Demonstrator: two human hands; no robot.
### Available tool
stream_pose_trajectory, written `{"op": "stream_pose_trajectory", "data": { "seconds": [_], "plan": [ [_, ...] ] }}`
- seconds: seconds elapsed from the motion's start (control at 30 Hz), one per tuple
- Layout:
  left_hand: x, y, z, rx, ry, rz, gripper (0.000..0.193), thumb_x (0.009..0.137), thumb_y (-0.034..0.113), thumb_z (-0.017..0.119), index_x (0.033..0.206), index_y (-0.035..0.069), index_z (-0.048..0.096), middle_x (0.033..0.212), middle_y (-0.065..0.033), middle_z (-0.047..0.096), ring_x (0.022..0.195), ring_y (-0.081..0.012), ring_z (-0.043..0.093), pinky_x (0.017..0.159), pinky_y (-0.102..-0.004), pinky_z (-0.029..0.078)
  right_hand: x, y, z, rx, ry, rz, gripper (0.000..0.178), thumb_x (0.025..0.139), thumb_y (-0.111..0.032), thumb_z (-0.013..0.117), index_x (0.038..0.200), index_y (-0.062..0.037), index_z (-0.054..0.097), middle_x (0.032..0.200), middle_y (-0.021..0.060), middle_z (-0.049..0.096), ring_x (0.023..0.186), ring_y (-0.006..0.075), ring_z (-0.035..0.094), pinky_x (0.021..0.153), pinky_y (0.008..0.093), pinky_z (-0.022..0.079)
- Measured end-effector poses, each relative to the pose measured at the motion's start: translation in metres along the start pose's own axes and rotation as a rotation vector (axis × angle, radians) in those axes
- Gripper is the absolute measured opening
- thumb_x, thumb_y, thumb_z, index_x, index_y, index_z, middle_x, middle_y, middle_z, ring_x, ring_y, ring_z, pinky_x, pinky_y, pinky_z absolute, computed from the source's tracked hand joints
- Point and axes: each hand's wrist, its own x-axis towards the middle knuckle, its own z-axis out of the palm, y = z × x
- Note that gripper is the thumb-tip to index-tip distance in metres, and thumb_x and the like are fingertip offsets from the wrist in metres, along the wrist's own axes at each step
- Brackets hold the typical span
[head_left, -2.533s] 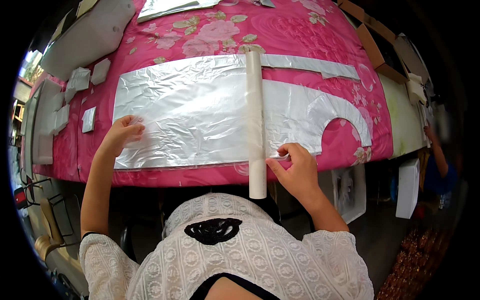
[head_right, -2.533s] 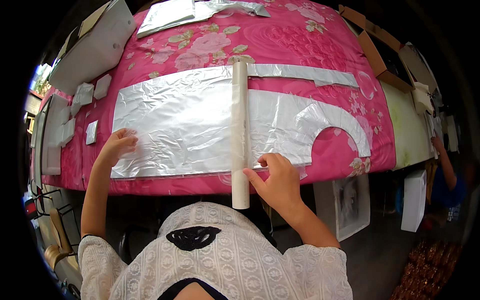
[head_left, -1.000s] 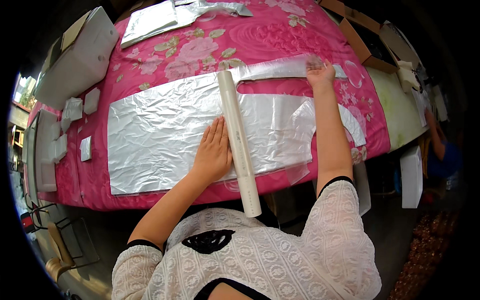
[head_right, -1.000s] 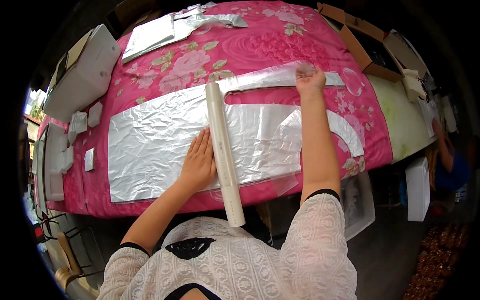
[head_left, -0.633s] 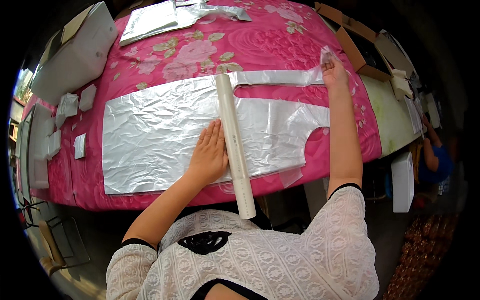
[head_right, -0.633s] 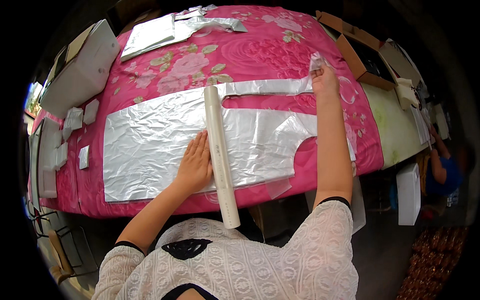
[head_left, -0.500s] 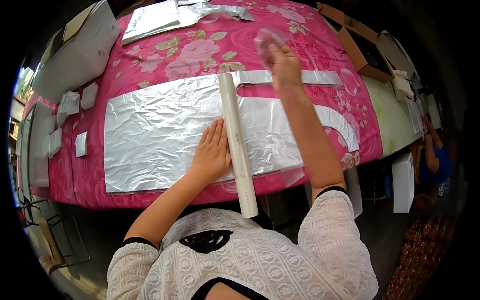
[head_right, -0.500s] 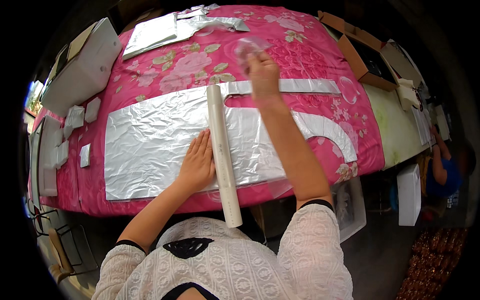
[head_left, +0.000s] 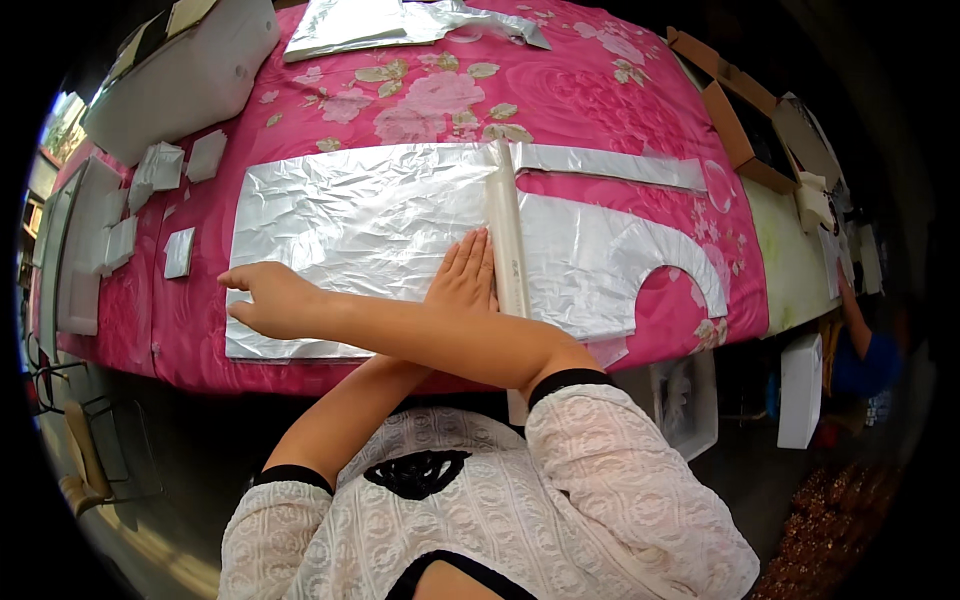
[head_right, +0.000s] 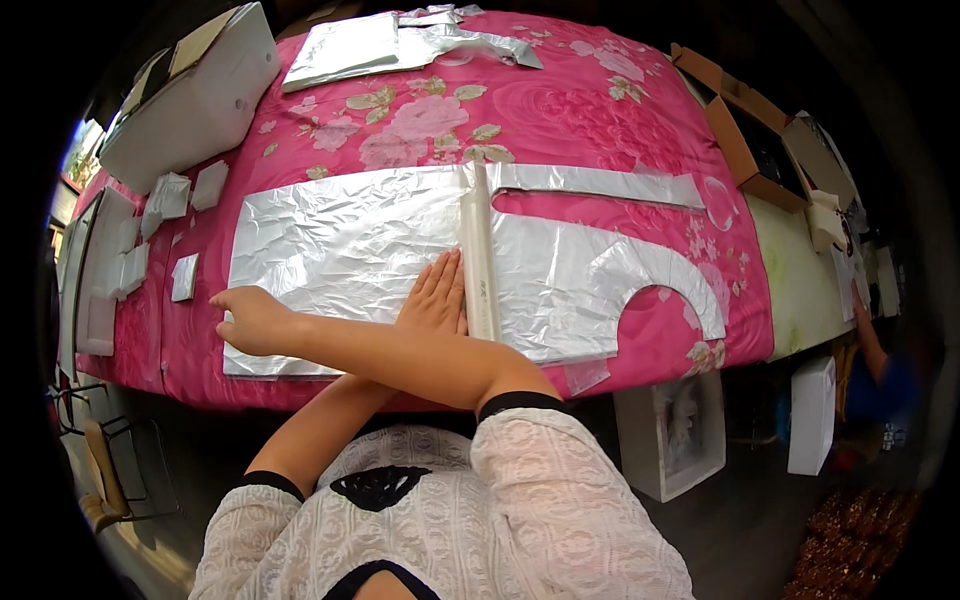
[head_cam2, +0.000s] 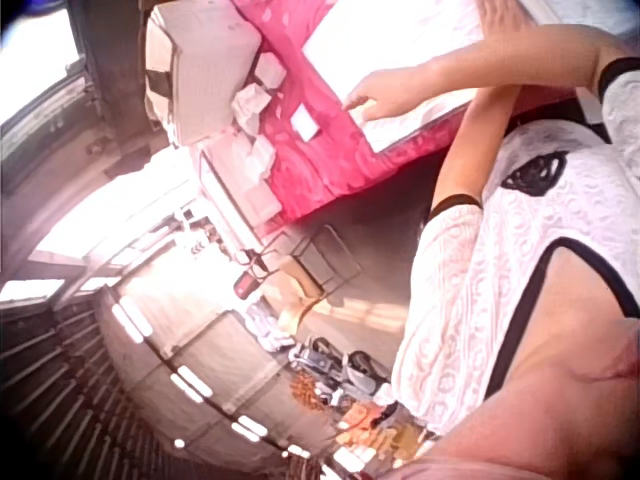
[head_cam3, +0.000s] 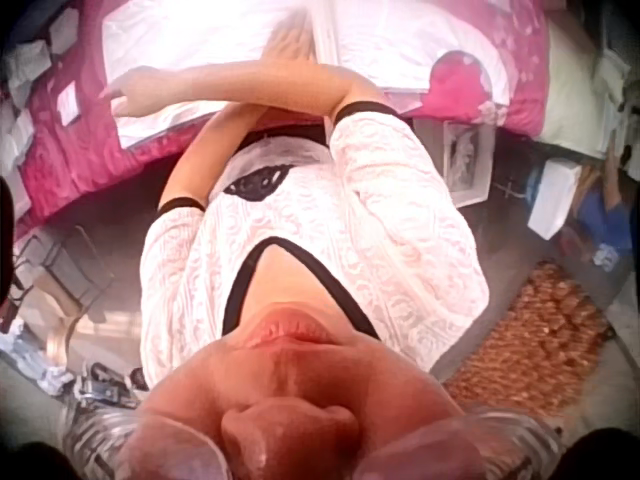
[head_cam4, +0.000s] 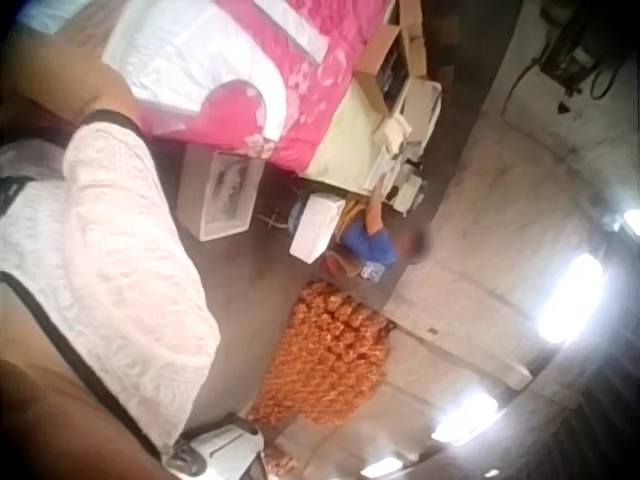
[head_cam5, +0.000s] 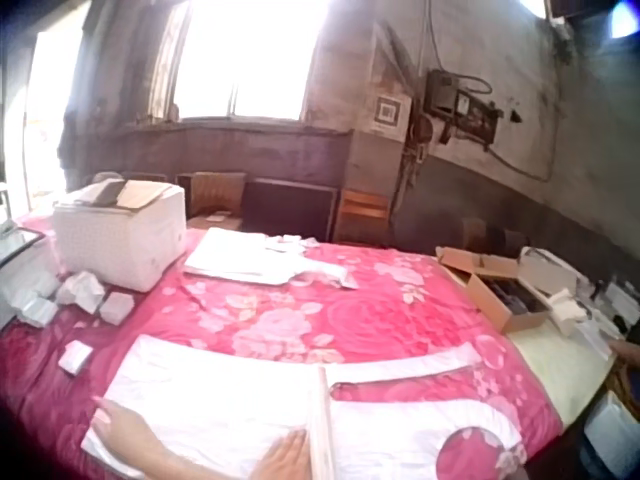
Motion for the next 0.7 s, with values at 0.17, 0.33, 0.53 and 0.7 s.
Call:
{"op": "stream_pose_trajectory", "data": {
  "seconds": [0.17,0.33,0.53,0.7],
  "plan": [
    [-0.011,0.001,-0.012,-0.026,0.152,-0.001,0.058,0.087,0.018,0.038,0.136,-0.009,0.025,0.144,-0.0255,0.025,0.137,-0.0354,0.019,0.112,-0.044,0.016,-0.101,-0.01,-0.109,-0.445,0.142,-0.253,0.033,0.077,-0.007,0.064,0.109,-0.0034,0.059,0.111,0.0129,0.062,0.101,0.0291,0.059,0.087,0.0369,0.047],
    [-0.002,0.005,-0.003,-0.099,0.06,-0.018,0.062,0.083,0.014,0.044,0.136,-0.011,0.023,0.143,-0.0275,0.024,0.136,-0.0381,0.019,0.112,-0.0447,0.016,-0.203,-0.001,-0.199,-0.823,0.119,-0.024,0.036,0.078,-0.012,0.064,0.113,-0.0034,0.058,0.122,0.0138,0.056,0.11,0.0321,0.054,0.094,0.0385,0.043],
    [-0.009,-0.004,-0.028,-0.515,0.15,-0.047,0.067,0.077,0.001,0.048,0.139,-0.006,0.022,0.144,-0.0224,0.025,0.136,-0.0347,0.021,0.111,-0.04,0.019,-0.225,0.009,-0.204,-0.955,-0.059,-0.064,0.05,0.085,-0.033,0.054,0.125,-0.0023,0.05,0.137,0.0136,0.042,0.127,0.0305,0.039,0.104,0.0402,0.032],
    [-0.044,-0.053,-0.1,-0.502,0.3,-0.073,0.061,0.079,-0.005,0.046,0.138,0.001,0.031,0.141,-0.0171,0.036,0.132,-0.0293,0.034,0.108,-0.0364,0.025,-0.178,0.022,-0.157,-0.865,-0.153,-0.047,0.051,0.091,-0.043,0.042,0.13,-0.0106,0.049,0.14,0.007,0.041,0.136,0.0284,0.025,0.111,0.0464,0.014]
  ]
}}
